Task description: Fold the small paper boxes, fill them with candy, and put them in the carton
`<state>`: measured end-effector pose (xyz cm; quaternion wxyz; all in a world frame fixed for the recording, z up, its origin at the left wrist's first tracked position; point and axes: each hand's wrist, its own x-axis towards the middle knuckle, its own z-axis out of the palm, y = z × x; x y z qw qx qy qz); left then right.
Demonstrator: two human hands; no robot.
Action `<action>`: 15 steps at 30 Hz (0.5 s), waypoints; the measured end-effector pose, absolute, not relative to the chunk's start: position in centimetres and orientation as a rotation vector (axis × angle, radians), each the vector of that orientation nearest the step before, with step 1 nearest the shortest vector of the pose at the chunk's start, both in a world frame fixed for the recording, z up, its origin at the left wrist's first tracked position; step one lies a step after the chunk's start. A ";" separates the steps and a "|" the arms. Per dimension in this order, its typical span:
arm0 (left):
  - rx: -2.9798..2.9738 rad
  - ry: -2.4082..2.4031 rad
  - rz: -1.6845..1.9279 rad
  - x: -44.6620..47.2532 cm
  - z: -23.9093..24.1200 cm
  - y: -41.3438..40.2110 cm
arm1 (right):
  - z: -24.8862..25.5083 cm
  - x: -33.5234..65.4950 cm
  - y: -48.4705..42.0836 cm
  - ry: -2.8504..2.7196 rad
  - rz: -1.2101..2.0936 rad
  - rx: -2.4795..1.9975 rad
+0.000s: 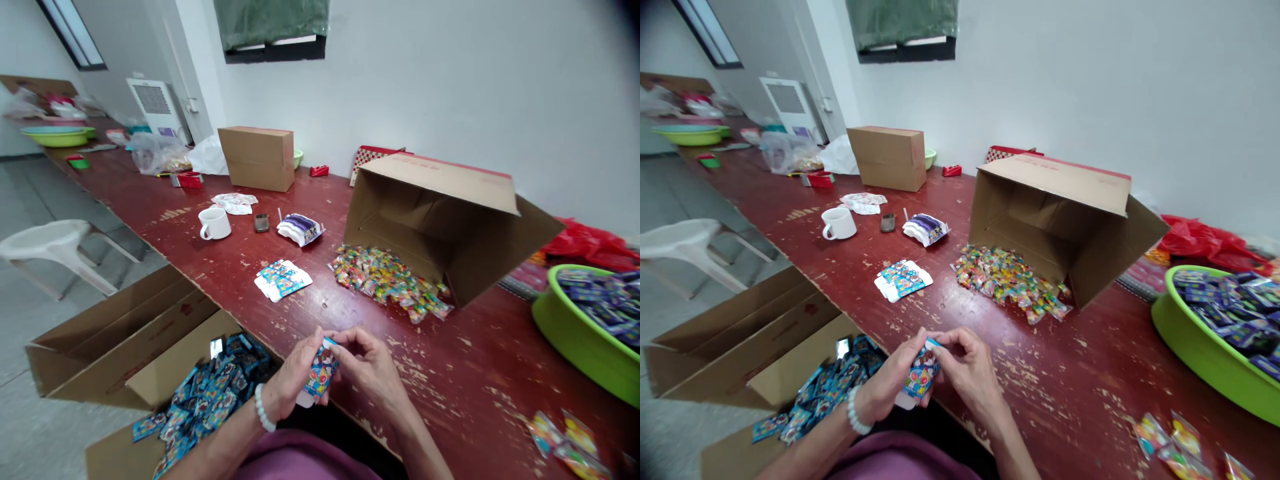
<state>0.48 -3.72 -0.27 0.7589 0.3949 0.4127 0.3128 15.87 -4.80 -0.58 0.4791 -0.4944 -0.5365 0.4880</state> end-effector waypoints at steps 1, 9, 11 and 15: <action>0.896 0.885 0.668 0.5 -0.3 -3.7 | -0.5 15.8 -4.7 -1.282 1.246 -1.196; 1.079 0.837 0.623 0.1 0.0 -3.5 | 0.1 15.7 -4.8 -1.041 1.473 -1.021; 1.052 0.840 0.625 0.1 -0.1 -3.6 | 0.2 15.9 -5.0 -1.088 1.422 -1.017; 0.961 0.865 0.639 0.4 -0.1 -3.7 | 0.1 16.1 -5.6 -1.340 1.210 -1.026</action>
